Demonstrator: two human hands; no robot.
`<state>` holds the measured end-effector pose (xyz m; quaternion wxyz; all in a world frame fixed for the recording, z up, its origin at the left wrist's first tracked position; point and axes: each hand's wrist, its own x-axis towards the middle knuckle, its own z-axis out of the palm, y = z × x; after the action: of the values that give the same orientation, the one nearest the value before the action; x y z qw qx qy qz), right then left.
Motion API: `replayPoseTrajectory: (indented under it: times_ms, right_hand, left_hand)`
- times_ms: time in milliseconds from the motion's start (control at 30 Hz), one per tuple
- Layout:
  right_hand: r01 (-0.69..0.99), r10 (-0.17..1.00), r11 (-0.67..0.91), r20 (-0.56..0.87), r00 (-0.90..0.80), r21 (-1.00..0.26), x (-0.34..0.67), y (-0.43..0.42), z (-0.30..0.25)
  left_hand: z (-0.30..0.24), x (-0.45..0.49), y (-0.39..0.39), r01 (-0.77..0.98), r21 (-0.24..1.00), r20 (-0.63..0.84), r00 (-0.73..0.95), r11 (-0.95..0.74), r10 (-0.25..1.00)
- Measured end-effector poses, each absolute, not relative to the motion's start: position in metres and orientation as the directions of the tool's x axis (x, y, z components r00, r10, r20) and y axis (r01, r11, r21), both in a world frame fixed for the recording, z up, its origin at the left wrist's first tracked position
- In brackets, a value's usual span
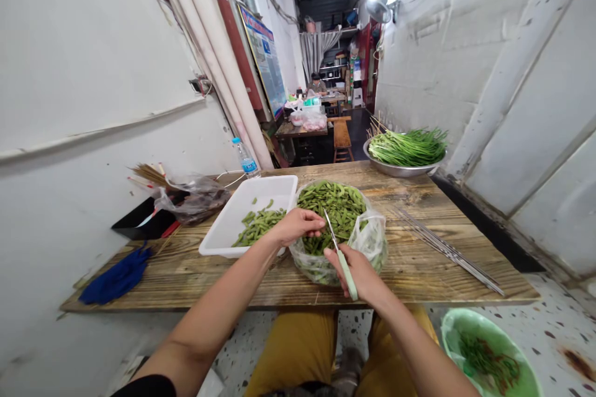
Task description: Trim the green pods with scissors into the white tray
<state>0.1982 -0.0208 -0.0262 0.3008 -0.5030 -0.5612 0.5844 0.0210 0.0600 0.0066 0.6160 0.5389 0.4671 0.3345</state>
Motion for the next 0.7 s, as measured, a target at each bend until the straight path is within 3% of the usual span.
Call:
replayPoseTrajectory:
  times_ms: [167,300,467,700]
  right_hand:
    - [0.222,0.920,-0.244,-0.297,-0.254,-0.944,0.194,-0.020,-0.030]
    - [0.088,0.903,-0.280,-0.294,-0.314,-0.956,0.195,-0.020,-0.032]
    - [-0.120,0.845,-0.387,-0.299,-0.442,-0.914,0.198,-0.024,-0.027]
    - [-0.073,0.874,-0.374,-0.324,-0.362,-0.925,0.194,-0.024,-0.023]
  left_hand:
    - [0.002,0.019,0.061,0.100,0.976,-0.216,0.341,0.193,0.915]
    - [-0.004,0.020,0.061,-0.135,0.962,-0.204,0.216,0.236,0.955]
    - [-0.004,0.025,0.055,-0.354,0.880,-0.244,0.236,0.317,0.941]
    - [-0.004,0.035,0.040,-0.426,0.860,-0.230,0.165,0.280,0.959]
